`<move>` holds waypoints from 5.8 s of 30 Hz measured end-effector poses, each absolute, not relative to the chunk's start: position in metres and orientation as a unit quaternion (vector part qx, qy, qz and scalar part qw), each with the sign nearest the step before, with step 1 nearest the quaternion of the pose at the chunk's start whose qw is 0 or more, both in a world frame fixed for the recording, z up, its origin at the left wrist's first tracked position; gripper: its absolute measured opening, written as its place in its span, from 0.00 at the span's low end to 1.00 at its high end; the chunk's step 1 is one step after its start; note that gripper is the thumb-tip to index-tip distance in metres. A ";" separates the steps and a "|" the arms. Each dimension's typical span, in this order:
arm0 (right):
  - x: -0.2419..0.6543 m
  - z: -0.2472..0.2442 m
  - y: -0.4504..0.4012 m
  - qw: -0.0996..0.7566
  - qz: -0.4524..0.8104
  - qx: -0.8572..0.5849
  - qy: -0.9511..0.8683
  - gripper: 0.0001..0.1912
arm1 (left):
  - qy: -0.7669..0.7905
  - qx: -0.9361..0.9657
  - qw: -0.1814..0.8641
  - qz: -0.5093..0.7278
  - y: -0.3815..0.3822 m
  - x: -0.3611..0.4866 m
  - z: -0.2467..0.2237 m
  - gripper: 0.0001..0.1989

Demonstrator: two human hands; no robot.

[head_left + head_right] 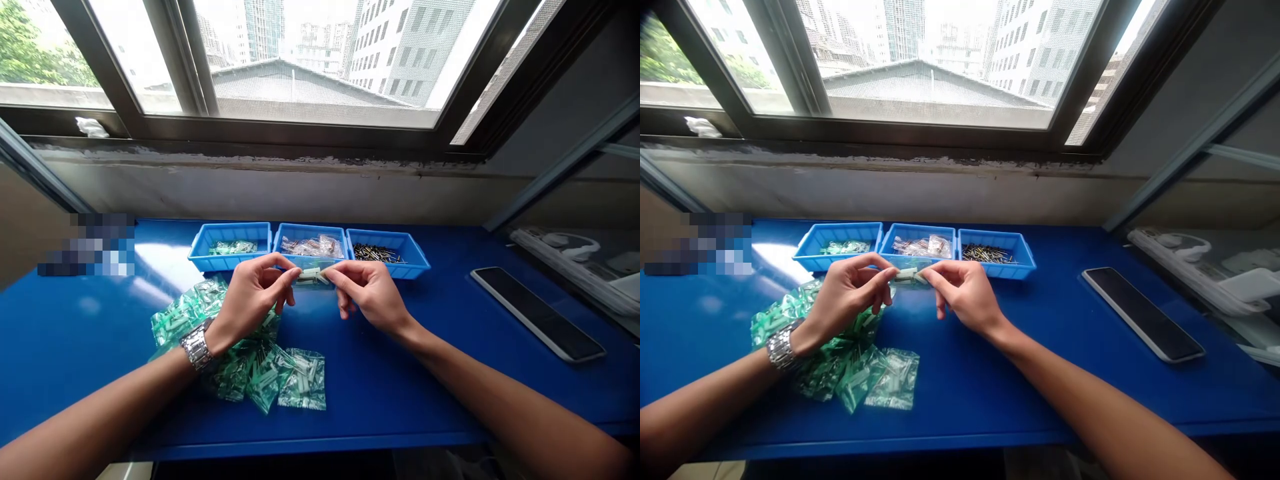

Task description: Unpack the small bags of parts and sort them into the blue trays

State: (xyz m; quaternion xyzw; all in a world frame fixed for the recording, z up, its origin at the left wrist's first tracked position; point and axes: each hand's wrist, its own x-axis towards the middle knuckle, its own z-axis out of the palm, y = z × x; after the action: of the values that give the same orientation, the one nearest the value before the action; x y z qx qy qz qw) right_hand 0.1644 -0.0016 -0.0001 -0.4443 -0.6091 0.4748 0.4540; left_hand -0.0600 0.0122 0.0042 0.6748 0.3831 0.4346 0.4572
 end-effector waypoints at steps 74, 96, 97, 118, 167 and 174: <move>0.168 -0.012 0.005 0.446 0.494 -0.401 -0.630 0.15 | 0.386 0.664 0.496 0.406 0.014 -0.059 0.004 0.16; 0.166 -0.008 -0.002 0.442 0.460 -0.410 -0.652 0.15 | 0.381 0.621 0.534 0.429 0.009 -0.058 0.004 0.16; 0.166 -0.009 -0.002 0.446 0.462 -0.405 -0.650 0.15 | 0.377 0.628 0.528 0.430 0.009 -0.059 0.003 0.15; 0.165 -0.011 -0.006 0.502 0.345 -0.391 -0.690 0.18 | 0.357 0.746 0.291 0.481 0.009 -0.062 -0.004 0.10; 0.162 -0.005 -0.010 0.517 0.333 -0.391 -0.685 0.14 | 0.327 0.762 0.227 0.512 0.008 -0.064 -0.002 0.05; 0.163 -0.005 -0.008 0.425 0.460 -0.373 -0.684 0.23 | 0.337 0.716 0.423 0.441 0.003 -0.062 0.005 0.15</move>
State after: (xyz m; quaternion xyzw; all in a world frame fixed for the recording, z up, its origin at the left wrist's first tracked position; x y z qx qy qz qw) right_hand 0.1628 -0.0077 -0.0052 -0.3733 -0.6840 0.4604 0.4252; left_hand -0.0621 0.0031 0.0052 0.7161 0.3368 0.4413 0.4232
